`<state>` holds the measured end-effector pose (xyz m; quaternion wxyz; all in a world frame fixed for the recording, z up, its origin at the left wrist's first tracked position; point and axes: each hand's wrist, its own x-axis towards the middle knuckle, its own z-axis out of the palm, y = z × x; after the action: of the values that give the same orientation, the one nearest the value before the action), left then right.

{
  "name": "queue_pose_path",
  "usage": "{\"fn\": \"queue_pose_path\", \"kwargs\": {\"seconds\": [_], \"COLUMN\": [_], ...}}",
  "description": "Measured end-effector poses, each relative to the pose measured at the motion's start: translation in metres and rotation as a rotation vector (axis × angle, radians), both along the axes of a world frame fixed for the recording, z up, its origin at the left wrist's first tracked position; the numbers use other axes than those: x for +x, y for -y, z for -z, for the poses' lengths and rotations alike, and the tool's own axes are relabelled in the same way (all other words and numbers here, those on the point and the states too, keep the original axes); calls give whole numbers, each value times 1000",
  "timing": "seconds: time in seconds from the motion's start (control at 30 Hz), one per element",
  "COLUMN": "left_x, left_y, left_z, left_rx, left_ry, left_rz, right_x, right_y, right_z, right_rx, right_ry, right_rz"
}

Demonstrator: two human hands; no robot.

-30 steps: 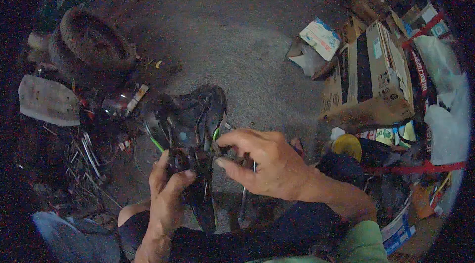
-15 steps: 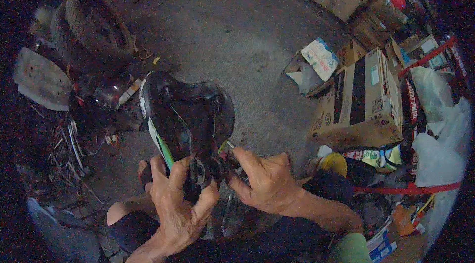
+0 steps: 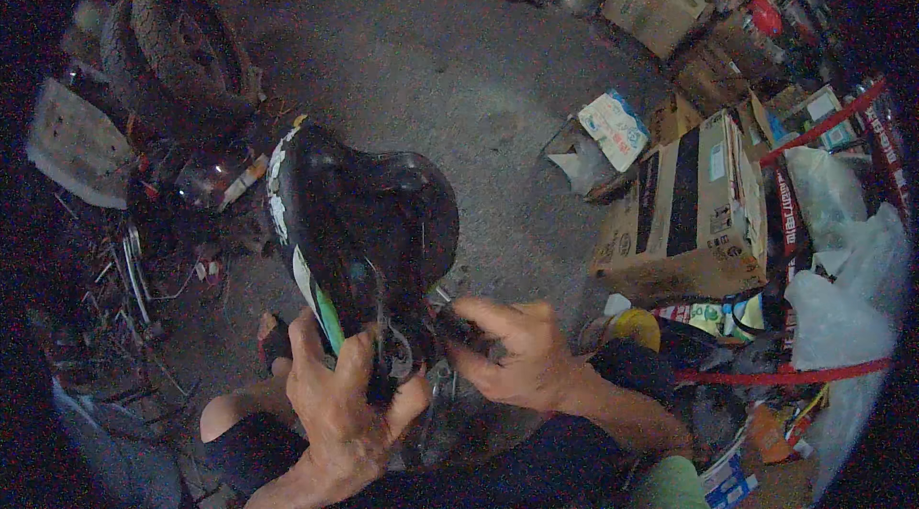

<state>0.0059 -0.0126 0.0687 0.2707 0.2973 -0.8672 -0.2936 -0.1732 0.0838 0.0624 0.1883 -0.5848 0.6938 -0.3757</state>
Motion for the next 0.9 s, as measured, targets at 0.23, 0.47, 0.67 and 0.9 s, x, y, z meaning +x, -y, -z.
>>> {"fn": "queue_pose_path", "kwargs": {"seconds": [0.23, 0.47, 0.67, 0.9], "left_x": [0, 2, 3, 6], "left_y": [0, 2, 0, -4], "left_z": [2, 1, 4, 1], "left_rx": [111, 122, 156, 240], "left_ry": [-42, -157, -199, -211], "left_rz": [-17, 25, 24, -1], "right_x": [-10, -25, -24, -25], "right_y": [0, -7, -5, -8], "right_z": [-6, -12, -10, 21], "right_rx": [45, 301, 355, 269], "right_ry": [147, 535, 705, 1294], "right_rz": [-121, -152, -137, -128]}}
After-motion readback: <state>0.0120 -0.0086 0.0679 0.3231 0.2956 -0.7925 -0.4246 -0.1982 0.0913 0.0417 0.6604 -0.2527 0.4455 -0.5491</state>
